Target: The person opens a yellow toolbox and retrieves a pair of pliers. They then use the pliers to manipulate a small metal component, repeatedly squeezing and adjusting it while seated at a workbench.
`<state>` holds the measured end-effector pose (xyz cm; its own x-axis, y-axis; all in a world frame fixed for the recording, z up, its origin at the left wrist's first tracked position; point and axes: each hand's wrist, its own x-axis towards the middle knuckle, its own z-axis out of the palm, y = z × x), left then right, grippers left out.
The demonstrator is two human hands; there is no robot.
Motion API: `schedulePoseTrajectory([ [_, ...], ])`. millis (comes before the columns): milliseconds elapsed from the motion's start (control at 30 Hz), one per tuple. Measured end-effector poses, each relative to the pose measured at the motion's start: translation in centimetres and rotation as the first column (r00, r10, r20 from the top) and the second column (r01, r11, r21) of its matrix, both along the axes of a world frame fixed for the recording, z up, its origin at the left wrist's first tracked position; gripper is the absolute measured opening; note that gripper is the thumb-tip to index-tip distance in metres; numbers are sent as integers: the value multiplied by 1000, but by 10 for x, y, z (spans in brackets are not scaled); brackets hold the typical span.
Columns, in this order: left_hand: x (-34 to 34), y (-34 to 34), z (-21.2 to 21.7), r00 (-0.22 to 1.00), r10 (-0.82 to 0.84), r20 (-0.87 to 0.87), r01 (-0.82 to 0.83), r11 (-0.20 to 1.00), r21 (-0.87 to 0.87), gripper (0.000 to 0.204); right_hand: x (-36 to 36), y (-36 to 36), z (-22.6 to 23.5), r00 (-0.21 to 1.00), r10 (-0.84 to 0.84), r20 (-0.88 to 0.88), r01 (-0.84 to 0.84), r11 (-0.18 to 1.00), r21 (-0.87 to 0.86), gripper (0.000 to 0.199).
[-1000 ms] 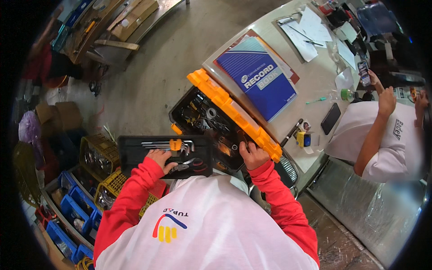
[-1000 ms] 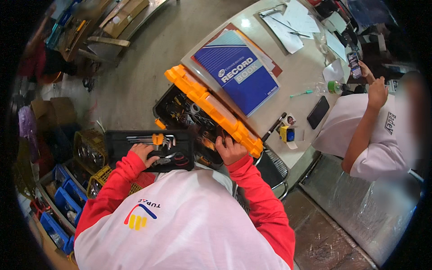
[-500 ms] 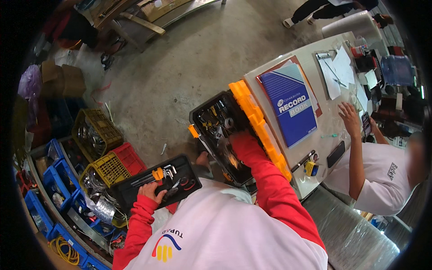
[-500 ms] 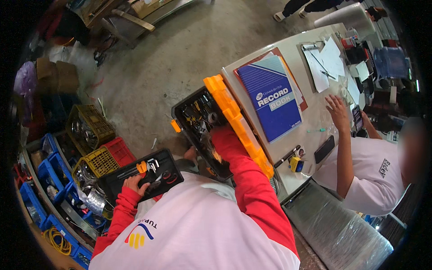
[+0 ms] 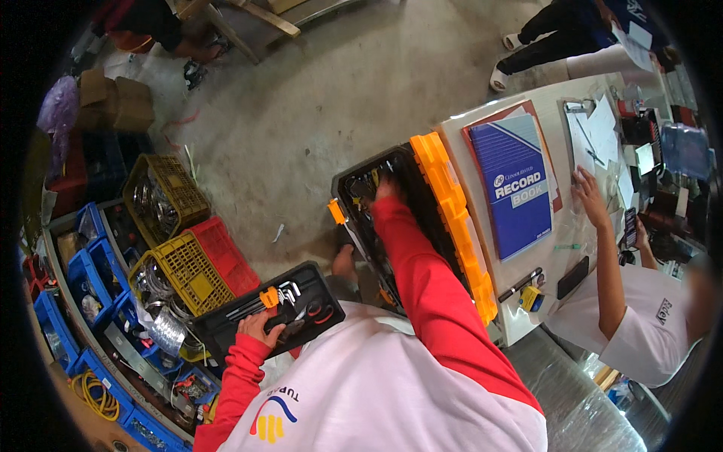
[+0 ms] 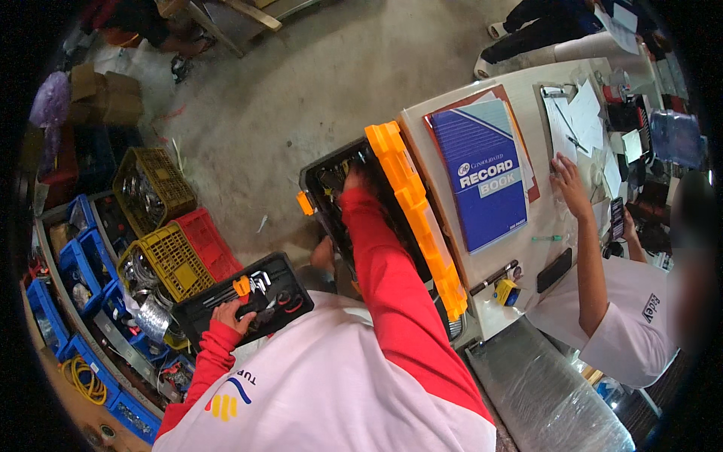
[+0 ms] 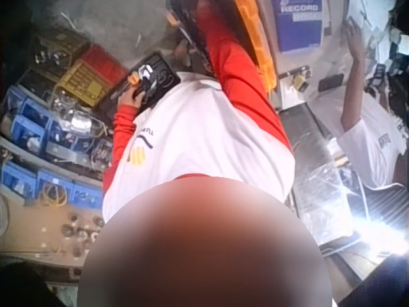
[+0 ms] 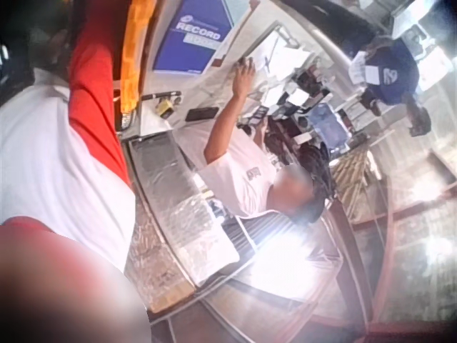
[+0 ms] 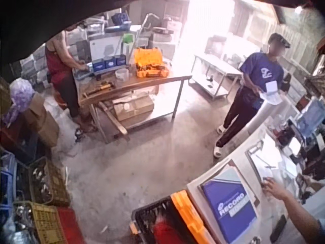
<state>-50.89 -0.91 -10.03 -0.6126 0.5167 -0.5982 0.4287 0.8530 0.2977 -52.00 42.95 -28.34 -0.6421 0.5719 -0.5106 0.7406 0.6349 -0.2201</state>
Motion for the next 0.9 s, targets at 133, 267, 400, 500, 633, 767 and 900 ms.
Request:
schedulePoseTrajectory([
  [133,-1,7,-1,1000,6,10,-7,999,33,39,12,15,-9,990,-136,35,141,967,-212,56],
  [267,-3,15,-6,1000,14,24,-16,998,68,40,39,39,2,928,-271,-256,212,948,-237,23],
  [400,-6,20,-8,998,1,56,-4,999,52,40,54,31,6,966,-67,-248,10,974,-227,31],
  [500,-6,23,-9,998,-18,60,14,998,56,40,46,6,-7,949,183,-257,-179,983,38,38],
  [633,-5,26,-8,998,-33,48,30,998,61,39,32,-6,-16,989,126,72,-116,984,-134,39],
  [767,-6,24,-6,999,-29,46,27,999,40,39,50,0,4,987,24,-162,-20,999,26,37],
  [900,-6,20,-9,998,-12,54,11,1000,19,40,75,29,25,987,-133,90,140,988,-70,39],
])
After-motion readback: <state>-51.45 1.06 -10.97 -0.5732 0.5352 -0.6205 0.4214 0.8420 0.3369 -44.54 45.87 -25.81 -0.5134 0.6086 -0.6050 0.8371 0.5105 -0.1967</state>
